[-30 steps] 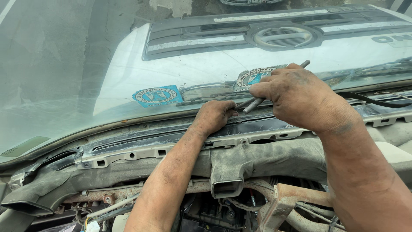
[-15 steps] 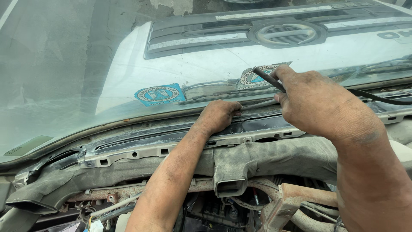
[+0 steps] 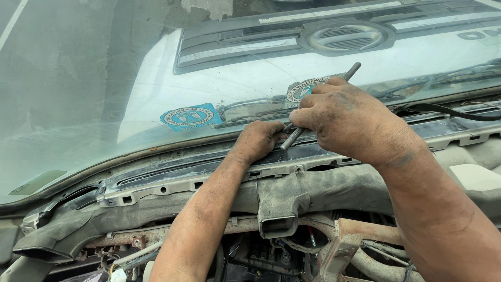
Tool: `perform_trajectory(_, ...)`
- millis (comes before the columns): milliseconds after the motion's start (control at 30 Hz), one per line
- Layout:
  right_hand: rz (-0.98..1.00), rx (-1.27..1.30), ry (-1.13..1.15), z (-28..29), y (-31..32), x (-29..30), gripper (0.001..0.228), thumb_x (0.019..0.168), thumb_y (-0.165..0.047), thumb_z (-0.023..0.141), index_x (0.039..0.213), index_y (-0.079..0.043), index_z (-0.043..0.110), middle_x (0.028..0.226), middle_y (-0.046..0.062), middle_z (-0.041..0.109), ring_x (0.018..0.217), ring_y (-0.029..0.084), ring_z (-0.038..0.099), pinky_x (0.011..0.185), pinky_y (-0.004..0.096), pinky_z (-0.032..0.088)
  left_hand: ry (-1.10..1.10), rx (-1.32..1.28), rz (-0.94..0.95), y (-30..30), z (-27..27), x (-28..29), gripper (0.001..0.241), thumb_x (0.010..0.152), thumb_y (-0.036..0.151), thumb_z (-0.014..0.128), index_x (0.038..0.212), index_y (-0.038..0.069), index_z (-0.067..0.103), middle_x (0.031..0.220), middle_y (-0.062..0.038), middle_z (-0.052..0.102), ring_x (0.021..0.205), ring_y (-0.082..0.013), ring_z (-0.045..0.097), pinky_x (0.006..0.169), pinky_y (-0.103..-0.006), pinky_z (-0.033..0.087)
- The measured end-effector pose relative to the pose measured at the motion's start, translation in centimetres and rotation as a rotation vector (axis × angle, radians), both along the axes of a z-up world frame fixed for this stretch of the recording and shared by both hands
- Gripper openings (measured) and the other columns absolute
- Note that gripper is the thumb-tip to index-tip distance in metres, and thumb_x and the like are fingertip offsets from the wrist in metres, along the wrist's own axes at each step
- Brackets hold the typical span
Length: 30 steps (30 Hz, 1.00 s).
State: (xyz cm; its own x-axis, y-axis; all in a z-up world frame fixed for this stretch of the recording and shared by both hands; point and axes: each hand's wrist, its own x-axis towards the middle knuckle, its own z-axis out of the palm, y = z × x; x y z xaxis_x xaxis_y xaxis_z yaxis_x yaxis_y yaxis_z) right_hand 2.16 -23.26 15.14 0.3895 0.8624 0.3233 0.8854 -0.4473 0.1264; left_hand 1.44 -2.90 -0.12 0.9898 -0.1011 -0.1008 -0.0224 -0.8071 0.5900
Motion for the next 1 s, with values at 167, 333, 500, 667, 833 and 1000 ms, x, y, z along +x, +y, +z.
perform_trajectory(167,-0.41,-0.118,0.284,1.2,-0.2,-0.7,0.029,0.098,-0.003,0.051,0.125,-0.009,0.06,0.089,0.011,0.073,0.079,0.025,0.074,0.07,0.042,0.063,-0.155,0.003,-0.067,-0.4,-0.7,0.2,0.025,0.098,0.034,0.063,0.114,0.018,0.073,0.097,-0.006,0.077,0.093,-0.0252,0.073,0.083,-0.0427,0.058)
perform_trajectory(333,-0.921,-0.413,0.618,4.0,0.1,-1.5,0.05,0.11,-0.037,0.046,0.154,-0.016,0.038,0.098,0.015,0.072,0.086,0.025,0.075,0.071,0.045,0.063,-0.021,0.016,-0.015,-0.7,-0.9,0.6,0.026,0.1,0.033,0.059,0.118,0.02,0.072,0.104,-0.005,0.077,0.099,-0.0234,0.073,0.088,-0.0419,0.057)
perform_trajectory(500,-0.839,-0.17,0.792,3.7,0.3,-0.8,0.034,0.106,-0.034,0.047,0.128,-0.012,0.06,0.088,0.012,0.076,0.081,0.024,0.076,0.068,0.044,0.059,-0.059,-0.004,-0.028,-0.4,-1.2,0.4,0.026,0.099,0.032,0.059,0.118,0.02,0.073,0.105,-0.005,0.077,0.1,-0.0243,0.073,0.089,-0.0423,0.058)
perform_trajectory(667,-0.558,0.037,0.256,-0.8,0.0,0.2,0.023,0.109,-0.028,0.056,0.109,-0.007,0.064,0.065,0.009,0.069,0.056,0.023,0.071,0.055,0.037,0.056,-0.037,0.006,0.008,-0.3,-0.6,0.2,0.027,0.099,0.036,0.06,0.119,0.021,0.071,0.102,-0.006,0.077,0.098,-0.0255,0.072,0.088,-0.0441,0.057)
perform_trajectory(833,-0.012,0.351,-0.075,-3.2,-2.2,2.6,0.007,0.099,-0.013,0.066,0.095,-0.007,0.065,0.074,0.005,0.07,0.061,0.02,0.068,0.054,0.035,0.053,-0.056,0.009,-0.005,-0.9,-0.1,0.3,0.025,0.099,0.037,0.06,0.113,0.02,0.072,0.096,-0.006,0.076,0.094,-0.0257,0.072,0.086,-0.045,0.056)
perform_trajectory(1000,-0.123,0.22,-0.03,-3.8,-1.7,5.0,0.013,0.101,-0.015,0.07,0.093,-0.007,0.065,0.06,0.002,0.062,0.047,0.016,0.061,0.041,0.031,0.047,-0.074,0.076,0.021,-0.9,-0.2,0.4,0.023,0.101,0.035,0.06,0.109,0.016,0.071,0.093,-0.009,0.074,0.092,-0.0294,0.071,0.084,-0.0474,0.056)
